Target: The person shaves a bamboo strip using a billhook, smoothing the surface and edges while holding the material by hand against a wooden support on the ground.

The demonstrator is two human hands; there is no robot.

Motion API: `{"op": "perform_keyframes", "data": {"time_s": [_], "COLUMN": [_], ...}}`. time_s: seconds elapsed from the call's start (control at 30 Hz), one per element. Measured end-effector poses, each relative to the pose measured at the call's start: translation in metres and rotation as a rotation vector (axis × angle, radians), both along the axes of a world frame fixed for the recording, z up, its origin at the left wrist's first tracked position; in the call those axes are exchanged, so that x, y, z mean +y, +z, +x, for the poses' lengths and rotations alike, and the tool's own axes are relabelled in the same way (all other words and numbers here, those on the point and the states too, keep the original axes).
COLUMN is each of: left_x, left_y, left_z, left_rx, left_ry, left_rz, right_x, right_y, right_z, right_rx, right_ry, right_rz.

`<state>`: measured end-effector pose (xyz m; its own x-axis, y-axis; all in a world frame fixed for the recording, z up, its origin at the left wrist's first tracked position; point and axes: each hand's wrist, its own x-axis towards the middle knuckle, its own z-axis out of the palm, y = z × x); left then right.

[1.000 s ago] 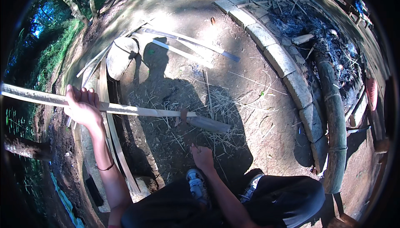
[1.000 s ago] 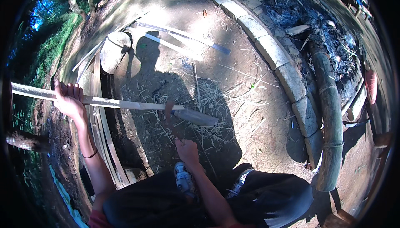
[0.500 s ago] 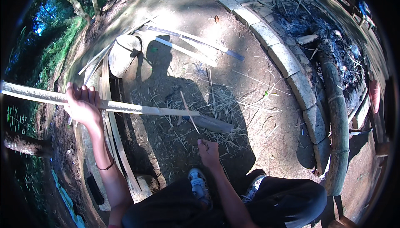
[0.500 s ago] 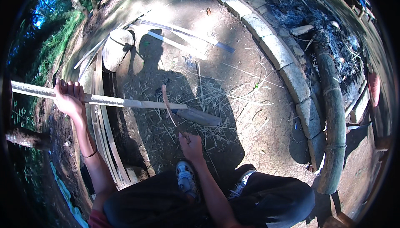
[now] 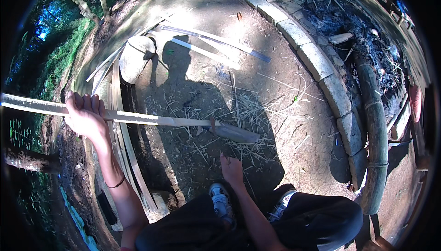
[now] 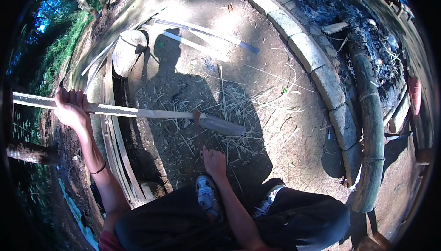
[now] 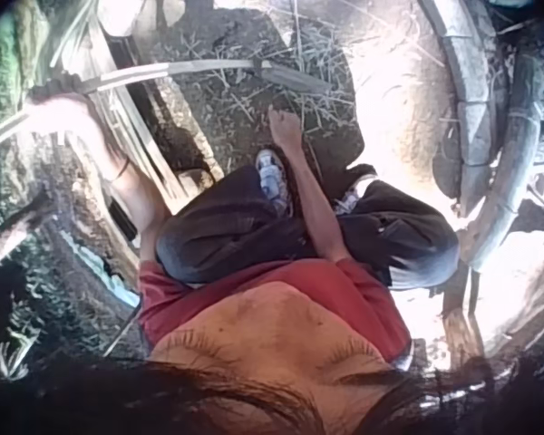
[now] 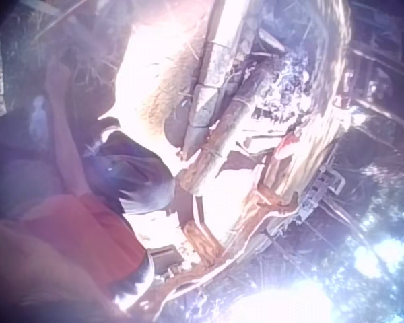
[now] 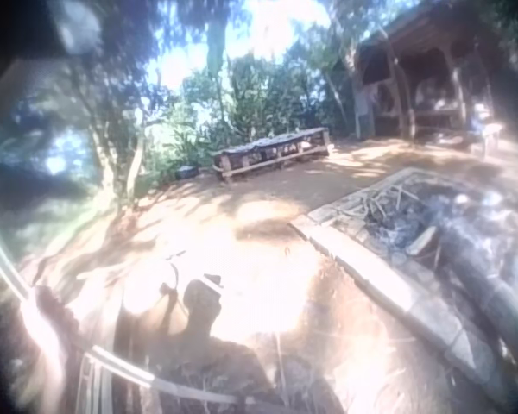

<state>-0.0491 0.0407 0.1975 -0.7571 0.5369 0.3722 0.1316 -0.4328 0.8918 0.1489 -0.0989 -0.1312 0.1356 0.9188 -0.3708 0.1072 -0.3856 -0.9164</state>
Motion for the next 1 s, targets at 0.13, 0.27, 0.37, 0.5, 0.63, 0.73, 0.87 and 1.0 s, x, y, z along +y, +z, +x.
{"op": "perform_keyframes", "data": {"time_s": [0.13,0.27,0.37,0.5,0.63,0.73,0.87,1.0], "left_x": [0.002,0.002,0.002,0.000,0.001,0.002,0.006,0.004], "left_y": [0.004,-0.002,-0.003,0.002,-0.003,-0.008,-0.007,-0.007], "left_z": [0.012,0.000,-0.005,0.002,-0.012,-0.018,-0.013,-0.016], "left_rx": [-0.015,-0.010,-0.025,-0.039,-0.005,0.019,-0.060,-0.061], "left_ry": [0.121,0.092,0.109,0.120,0.007,0.051,0.044,0.107], "left_rz": [-0.019,-0.020,-0.015,-0.022,-0.006,-0.010,0.013,0.007], "right_x": [-0.004,-0.013,-0.006,0.001,0.004,0.011,-0.001,0.008], "right_y": [0.006,-0.029,-0.005,0.008,-0.006,0.016,-0.011,-0.016], "right_z": [0.000,-0.004,-0.001,-0.005,0.013,0.006,-0.002,0.005], "right_rx": [0.026,-0.008,-0.053,-0.031,-0.039,-0.034,-0.138,-0.149], "right_ry": [0.017,-0.004,0.054,0.101,0.055,0.118,0.132,0.094], "right_rz": [-0.030,0.074,0.011,0.025,-0.085,-0.116,-0.090,-0.107]}}
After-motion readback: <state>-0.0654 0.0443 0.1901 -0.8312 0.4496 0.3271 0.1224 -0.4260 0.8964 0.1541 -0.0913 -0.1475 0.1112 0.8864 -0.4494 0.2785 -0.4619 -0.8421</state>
